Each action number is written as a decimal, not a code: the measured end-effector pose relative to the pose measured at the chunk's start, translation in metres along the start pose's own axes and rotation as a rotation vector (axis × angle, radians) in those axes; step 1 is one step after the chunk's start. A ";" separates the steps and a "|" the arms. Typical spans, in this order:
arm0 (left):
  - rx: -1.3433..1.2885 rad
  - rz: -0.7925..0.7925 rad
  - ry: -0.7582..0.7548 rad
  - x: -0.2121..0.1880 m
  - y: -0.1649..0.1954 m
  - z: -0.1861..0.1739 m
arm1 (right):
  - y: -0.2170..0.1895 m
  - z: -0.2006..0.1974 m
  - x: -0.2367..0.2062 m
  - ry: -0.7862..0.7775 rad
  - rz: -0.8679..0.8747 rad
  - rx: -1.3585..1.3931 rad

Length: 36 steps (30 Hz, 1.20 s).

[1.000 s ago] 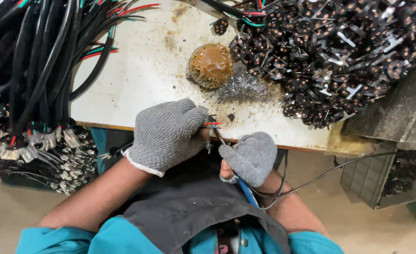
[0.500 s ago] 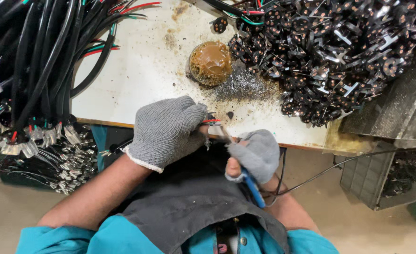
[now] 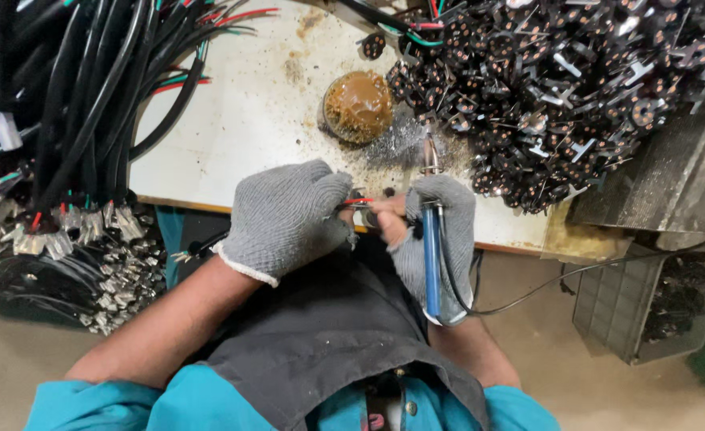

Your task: The person solders red and black wires onto small electrical plug components at a workbench. They hold a wire against a component in one hand, apply a soldering iron with the other hand, then set the finished assembly aside and pick up the next wire and component.

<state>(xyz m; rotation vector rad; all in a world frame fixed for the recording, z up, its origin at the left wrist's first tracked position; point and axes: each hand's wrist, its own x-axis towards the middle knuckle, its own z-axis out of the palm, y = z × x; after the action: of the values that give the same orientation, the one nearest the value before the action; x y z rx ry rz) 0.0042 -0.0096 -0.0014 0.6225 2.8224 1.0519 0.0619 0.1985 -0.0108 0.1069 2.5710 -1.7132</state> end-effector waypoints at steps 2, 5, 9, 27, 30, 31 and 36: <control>-0.014 0.016 0.011 0.001 -0.002 0.000 | -0.008 0.000 0.002 -0.042 -0.231 -0.263; -0.032 0.022 0.013 0.000 -0.002 0.000 | -0.015 0.009 0.005 0.133 -0.307 -0.487; -0.035 0.017 0.039 0.001 -0.003 0.001 | -0.021 0.011 0.004 0.086 -0.201 -0.069; -0.009 0.028 0.011 0.001 -0.003 0.002 | -0.002 0.013 0.012 -0.008 0.042 0.062; -0.003 0.032 0.004 -0.001 -0.004 0.003 | -0.007 0.019 0.012 0.069 -0.100 0.057; -0.004 0.033 0.000 -0.001 -0.004 0.003 | -0.008 0.019 0.012 0.065 -0.083 0.084; -0.001 0.009 0.021 0.004 0.003 -0.001 | -0.014 0.016 0.014 0.044 -0.095 -0.016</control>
<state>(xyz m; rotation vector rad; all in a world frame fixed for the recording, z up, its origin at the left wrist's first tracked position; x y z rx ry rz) 0.0017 -0.0065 0.0012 0.6285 2.8397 1.0672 0.0473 0.1788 -0.0050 0.0223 2.6619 -1.7391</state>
